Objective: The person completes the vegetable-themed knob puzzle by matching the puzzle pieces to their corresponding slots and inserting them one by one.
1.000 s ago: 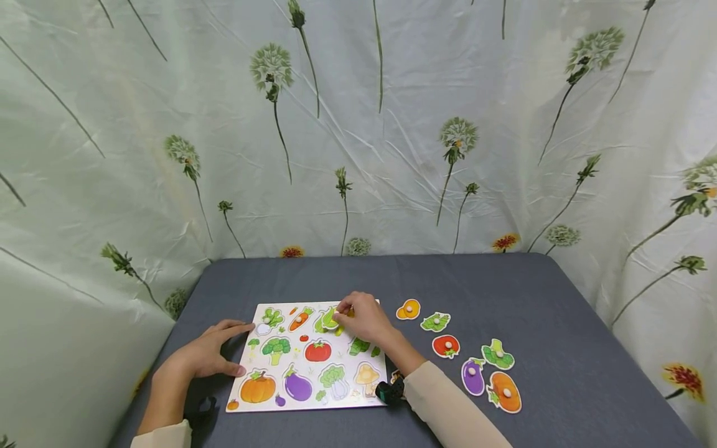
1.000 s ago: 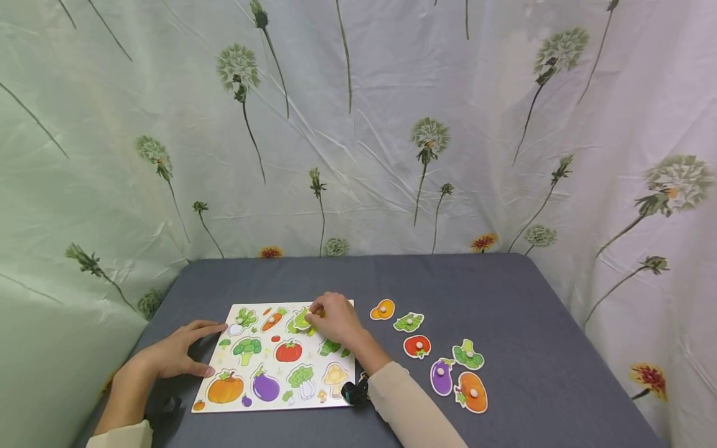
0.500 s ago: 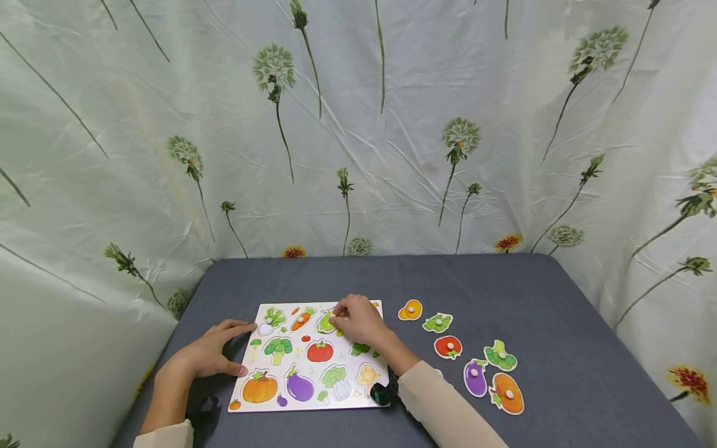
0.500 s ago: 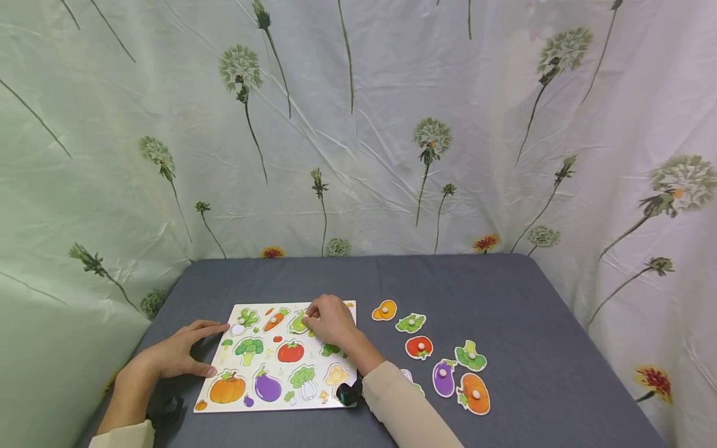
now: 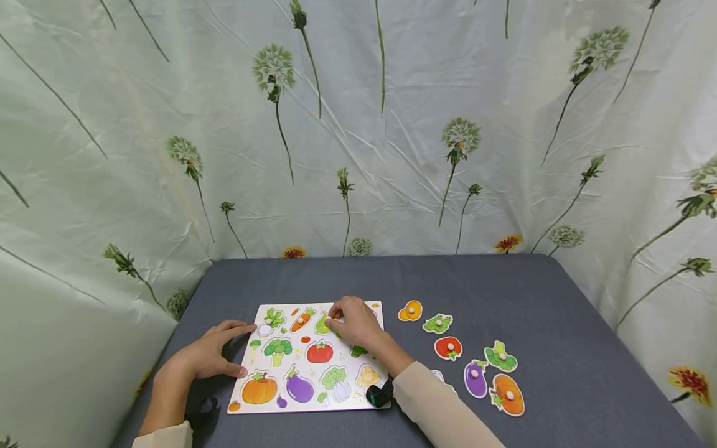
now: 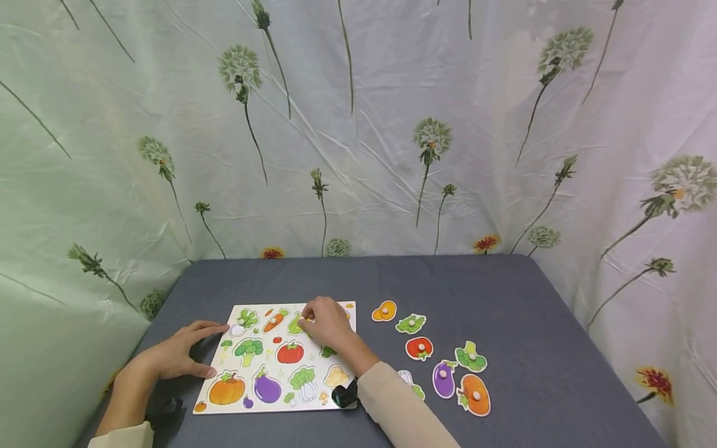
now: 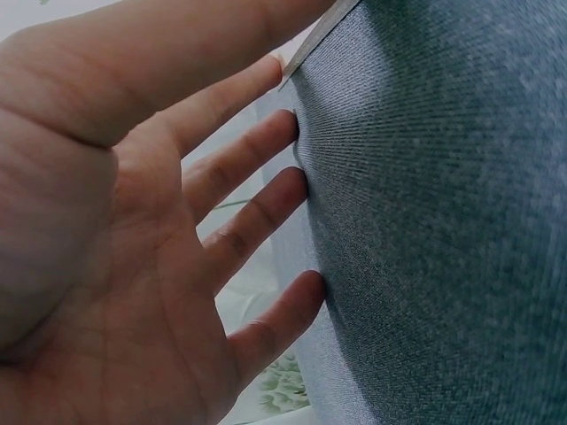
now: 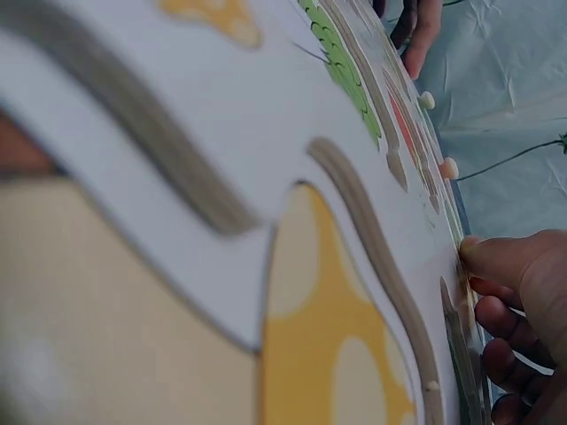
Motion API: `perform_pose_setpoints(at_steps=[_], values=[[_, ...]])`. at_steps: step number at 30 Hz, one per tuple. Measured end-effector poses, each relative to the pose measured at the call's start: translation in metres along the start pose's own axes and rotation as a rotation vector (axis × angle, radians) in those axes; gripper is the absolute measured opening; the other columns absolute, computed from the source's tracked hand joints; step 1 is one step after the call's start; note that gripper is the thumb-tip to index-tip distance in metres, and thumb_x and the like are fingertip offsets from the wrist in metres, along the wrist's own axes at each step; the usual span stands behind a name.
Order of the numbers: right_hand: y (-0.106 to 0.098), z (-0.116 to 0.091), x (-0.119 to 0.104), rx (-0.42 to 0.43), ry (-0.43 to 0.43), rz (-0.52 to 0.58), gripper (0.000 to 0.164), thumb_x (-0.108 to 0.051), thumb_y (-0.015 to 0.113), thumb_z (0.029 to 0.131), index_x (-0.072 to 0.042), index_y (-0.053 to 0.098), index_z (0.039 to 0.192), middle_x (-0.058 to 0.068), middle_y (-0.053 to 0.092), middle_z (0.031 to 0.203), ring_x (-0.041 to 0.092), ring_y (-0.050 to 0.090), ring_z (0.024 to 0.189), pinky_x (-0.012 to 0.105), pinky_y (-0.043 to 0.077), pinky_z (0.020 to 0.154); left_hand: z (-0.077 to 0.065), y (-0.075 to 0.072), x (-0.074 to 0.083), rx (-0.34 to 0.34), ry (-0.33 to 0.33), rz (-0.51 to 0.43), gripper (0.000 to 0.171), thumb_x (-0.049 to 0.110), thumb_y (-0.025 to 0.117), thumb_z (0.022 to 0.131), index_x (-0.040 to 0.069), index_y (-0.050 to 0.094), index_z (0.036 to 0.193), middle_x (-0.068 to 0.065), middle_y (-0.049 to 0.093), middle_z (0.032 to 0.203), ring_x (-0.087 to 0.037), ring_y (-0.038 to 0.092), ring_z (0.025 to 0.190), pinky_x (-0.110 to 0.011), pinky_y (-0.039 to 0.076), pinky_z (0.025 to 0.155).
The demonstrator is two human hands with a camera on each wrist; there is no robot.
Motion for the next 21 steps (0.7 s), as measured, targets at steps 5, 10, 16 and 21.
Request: perform_pose_setpoints(at_steps=[5,10,16,21], values=[[-0.003,-0.002,0.000,-0.001,-0.002,0.015,0.013,-0.031,0.078,0.092,-0.019,0.076,0.094,-0.007,0.062,0.084,0.007,0.052,0.078,0.023,0.044,0.069,0.001,0.000,-0.001,-0.003,-0.008,0.007,0.099,0.040,0.094,0.070,0.015,0.049,0.154,-0.020,0.039,0.155,-0.051,0.032,0.140,-0.077,0.032,0.105],[-0.013,-0.007,0.004,0.014,-0.005,0.057,0.016,-0.030,0.080,0.091,-0.015,0.077,0.098,-0.007,0.061,0.082,0.007,0.053,0.076,0.024,0.045,0.069,0.001,0.001,-0.002,-0.004,-0.014,0.014,0.098,0.040,0.094,0.070,0.016,0.049,0.154,-0.020,0.040,0.154,-0.051,0.032,0.140,-0.077,0.032,0.105],[-0.030,-0.014,0.007,0.045,-0.003,0.065,0.016,-0.026,0.080,0.090,-0.013,0.078,0.099,-0.003,0.063,0.083,0.010,0.052,0.077,0.027,0.044,0.071,0.001,0.001,-0.001,-0.003,-0.009,0.012,0.098,0.040,0.094,0.070,0.015,0.049,0.154,-0.019,0.040,0.154,-0.051,0.032,0.140,-0.076,0.032,0.105],[-0.043,-0.019,0.011,0.063,-0.002,0.063,0.018,-0.026,0.080,0.091,-0.012,0.078,0.102,-0.001,0.065,0.087,0.011,0.050,0.077,0.027,0.042,0.071,0.001,0.001,0.000,-0.001,0.000,0.021,0.098,0.039,0.094,0.070,0.015,0.050,0.154,-0.020,0.040,0.154,-0.051,0.033,0.139,-0.076,0.033,0.105]])
Point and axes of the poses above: each hand's wrist, its own z-axis towards the middle knuckle, its own y-axis out of the palm, x = y × z, the point moved 5 cm from there along z, towards the middle knuckle
